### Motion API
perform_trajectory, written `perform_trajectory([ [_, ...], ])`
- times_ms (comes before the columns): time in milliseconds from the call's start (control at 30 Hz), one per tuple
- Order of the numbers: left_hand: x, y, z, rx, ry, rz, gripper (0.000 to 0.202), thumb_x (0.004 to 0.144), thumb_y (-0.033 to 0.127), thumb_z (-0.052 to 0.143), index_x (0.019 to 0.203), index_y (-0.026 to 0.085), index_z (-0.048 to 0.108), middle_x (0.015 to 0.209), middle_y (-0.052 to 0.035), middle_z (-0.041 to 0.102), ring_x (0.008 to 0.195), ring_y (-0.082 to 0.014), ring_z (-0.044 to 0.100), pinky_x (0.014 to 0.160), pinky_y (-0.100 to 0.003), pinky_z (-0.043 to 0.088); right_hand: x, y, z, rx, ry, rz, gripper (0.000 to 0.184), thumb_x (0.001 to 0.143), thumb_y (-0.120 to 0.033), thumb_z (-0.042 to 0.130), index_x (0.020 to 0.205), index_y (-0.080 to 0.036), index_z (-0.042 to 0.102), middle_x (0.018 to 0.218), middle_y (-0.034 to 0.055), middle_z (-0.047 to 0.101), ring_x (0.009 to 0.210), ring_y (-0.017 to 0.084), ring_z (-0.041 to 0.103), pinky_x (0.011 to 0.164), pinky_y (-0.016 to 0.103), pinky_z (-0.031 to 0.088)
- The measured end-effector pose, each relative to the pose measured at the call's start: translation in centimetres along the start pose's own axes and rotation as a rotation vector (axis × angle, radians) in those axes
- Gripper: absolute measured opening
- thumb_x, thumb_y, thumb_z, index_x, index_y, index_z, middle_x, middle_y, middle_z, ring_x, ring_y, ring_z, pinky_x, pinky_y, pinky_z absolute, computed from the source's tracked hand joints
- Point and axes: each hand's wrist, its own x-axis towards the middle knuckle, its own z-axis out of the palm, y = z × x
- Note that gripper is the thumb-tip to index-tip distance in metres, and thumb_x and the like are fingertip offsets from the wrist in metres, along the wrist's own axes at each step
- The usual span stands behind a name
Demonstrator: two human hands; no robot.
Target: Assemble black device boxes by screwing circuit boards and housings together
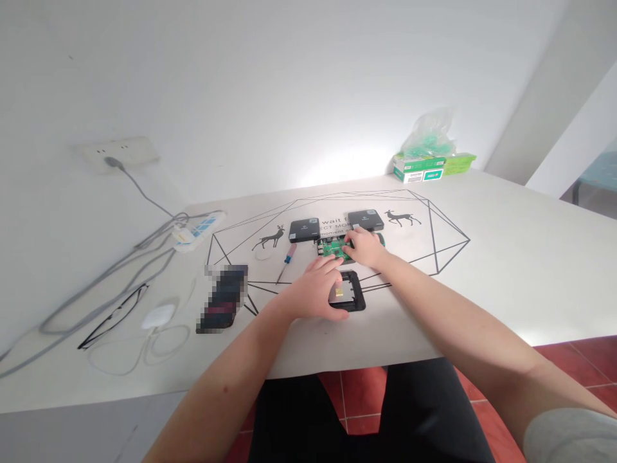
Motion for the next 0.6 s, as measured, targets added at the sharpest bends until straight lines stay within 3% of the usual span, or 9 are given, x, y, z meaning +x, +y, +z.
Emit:
perform_trajectory([
  [100,-0.2,0.1,-0.5,-0.11,0.054,0.013,0.047,0.065,0.05,0.094,0.095,0.025,0.067,0.156,-0.0194,0.06,0.16,-0.0476,0.033,0.129,-0.061,0.027,0.3,0.6,-0.1,0.03,-0.01,-0.052,0.027,0.097,-0.018,0.061,0.122,-0.015,0.072,0.124,0.0158,0.066,0.113,0.025,0.069,0.109,0.038,0.052],
  [200,-0.3,-0.1,-1.2,-0.32,0.179,-0.027,0.047,0.068,0.049,0.09,0.104,0.027,0.069,0.152,-0.0149,0.064,0.155,-0.0455,0.043,0.126,-0.06,0.034,0.5,1.0,-0.1,0.026,0.001,-0.064,0.032,0.095,-0.01,0.057,0.123,-0.013,0.073,0.119,0.0161,0.068,0.116,0.026,0.069,0.111,0.036,0.051],
  [267,-0.2,-0.5,-1.4,-0.536,0.323,-0.072,0.045,0.073,0.053,0.087,0.106,0.026,0.07,0.145,-0.0127,0.069,0.143,-0.0432,0.057,0.12,-0.057,0.042,0.5,1.0,-0.1,0.025,-0.01,-0.064,0.034,0.094,-0.009,0.057,0.124,-0.013,0.073,0.12,0.0165,0.069,0.118,0.027,0.069,0.112,0.037,0.051],
  [333,0.1,-1.1,-1.4,-0.832,0.494,-0.09,0.056,0.075,0.067,0.085,0.108,0.023,0.072,0.131,-0.014,0.076,0.131,-0.0422,0.067,0.112,-0.054,0.05,0.5,1.0,-0.2,0.026,-0.021,-0.066,0.038,0.092,-0.007,0.058,0.126,-0.014,0.072,0.123,0.0166,0.07,0.12,0.028,0.069,0.112,0.037,0.051],
  [433,0.5,-2.1,-1.5,-1.219,0.715,-0.119,0.076,0.076,0.086,0.076,0.115,0.021,0.073,0.118,-0.0139,0.079,0.126,-0.0422,0.07,0.101,-0.05,0.058,0.1,0.9,-0.4,0.038,-0.039,-0.048,0.047,0.086,-0.005,0.062,0.131,-0.015,0.069,0.127,0.0168,0.07,0.122,0.029,0.069,0.11,0.037,0.053],
  [600,0.8,-3.4,-2.1,-1.483,0.765,-0.199,0.063,0.08,0.075,0.081,0.112,0.022,0.072,0.112,-0.0105,0.08,0.122,-0.0388,0.074,0.105,-0.053,0.057,-0.8,0.0,-1.4,0.064,-0.144,-0.094,0.068,0.079,-0.006,0.069,0.146,-0.017,0.061,0.141,0.0181,0.068,0.125,0.031,0.069,0.108,0.037,0.054],
])
